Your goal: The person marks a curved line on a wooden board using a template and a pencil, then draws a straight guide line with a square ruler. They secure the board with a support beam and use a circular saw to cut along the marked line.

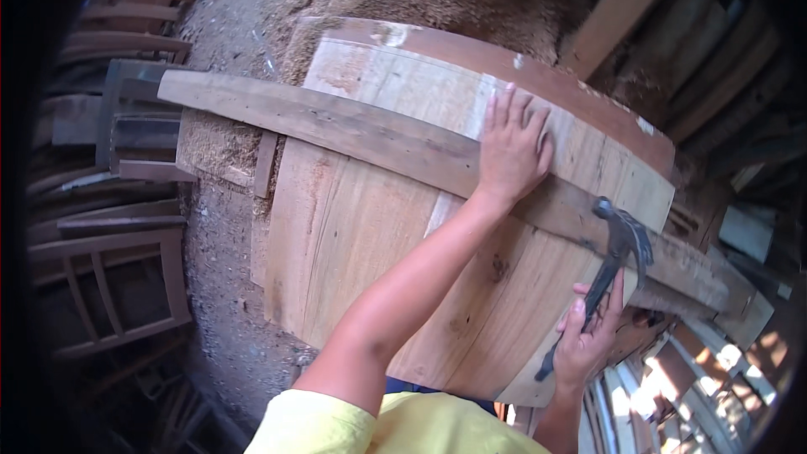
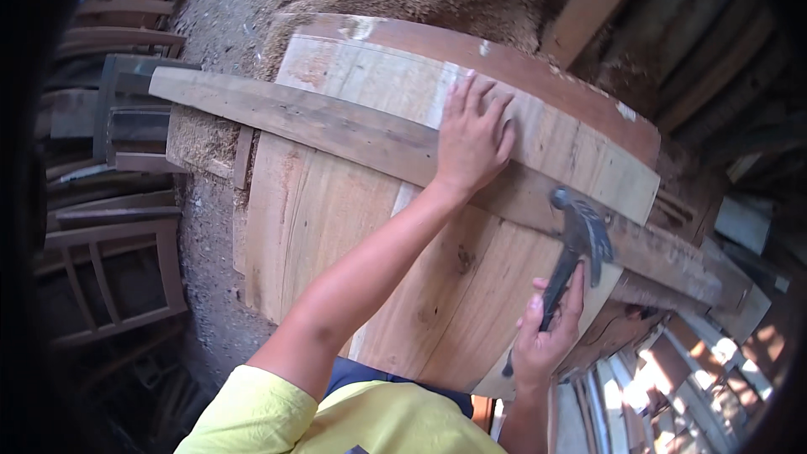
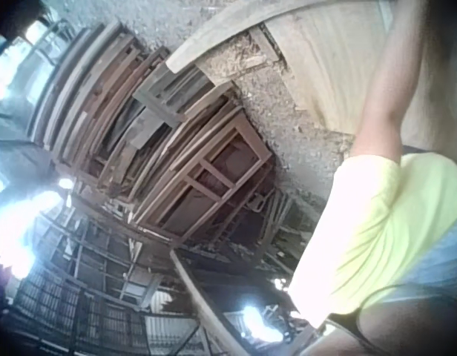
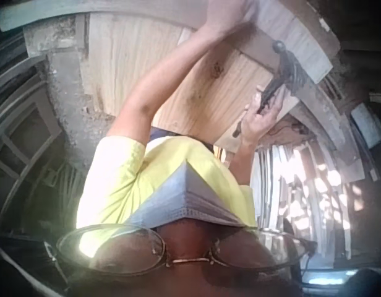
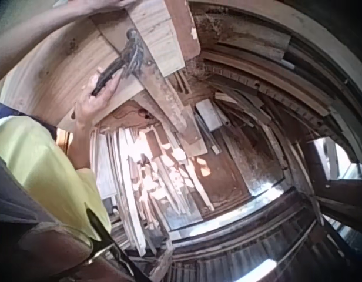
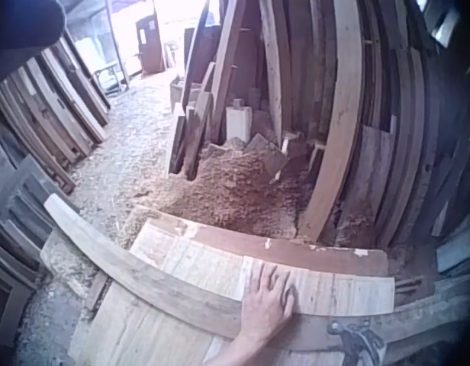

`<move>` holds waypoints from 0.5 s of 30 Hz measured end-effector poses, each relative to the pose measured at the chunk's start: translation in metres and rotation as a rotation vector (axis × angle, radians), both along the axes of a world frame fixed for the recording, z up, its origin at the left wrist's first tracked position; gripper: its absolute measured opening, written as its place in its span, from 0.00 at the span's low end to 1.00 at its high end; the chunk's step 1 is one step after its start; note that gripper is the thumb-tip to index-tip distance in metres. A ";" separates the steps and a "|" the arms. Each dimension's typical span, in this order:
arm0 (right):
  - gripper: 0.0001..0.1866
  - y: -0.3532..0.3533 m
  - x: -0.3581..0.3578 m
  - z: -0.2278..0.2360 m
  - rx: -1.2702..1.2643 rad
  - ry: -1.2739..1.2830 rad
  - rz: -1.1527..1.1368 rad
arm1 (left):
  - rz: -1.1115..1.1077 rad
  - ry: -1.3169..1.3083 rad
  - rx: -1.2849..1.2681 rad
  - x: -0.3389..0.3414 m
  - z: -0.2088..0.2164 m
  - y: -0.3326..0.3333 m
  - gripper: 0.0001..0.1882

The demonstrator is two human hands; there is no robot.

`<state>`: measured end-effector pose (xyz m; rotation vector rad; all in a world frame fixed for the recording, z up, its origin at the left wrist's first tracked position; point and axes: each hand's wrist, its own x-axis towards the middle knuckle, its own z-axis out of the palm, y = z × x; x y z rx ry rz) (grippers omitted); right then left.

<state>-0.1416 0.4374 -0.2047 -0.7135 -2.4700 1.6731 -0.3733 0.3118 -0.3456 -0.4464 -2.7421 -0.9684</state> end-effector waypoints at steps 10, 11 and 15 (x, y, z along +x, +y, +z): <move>0.38 -0.099 -0.100 -0.012 0.041 -0.041 0.585 | 0.131 0.048 -0.348 -0.018 0.000 -0.139 0.39; 0.37 -0.115 -0.116 -0.012 0.098 0.010 0.667 | 0.145 -0.017 -0.280 -0.016 -0.001 -0.138 0.42; 0.35 -0.173 -0.180 -0.025 0.243 0.128 0.899 | 0.162 -0.021 -0.168 -0.016 -0.024 -0.144 0.46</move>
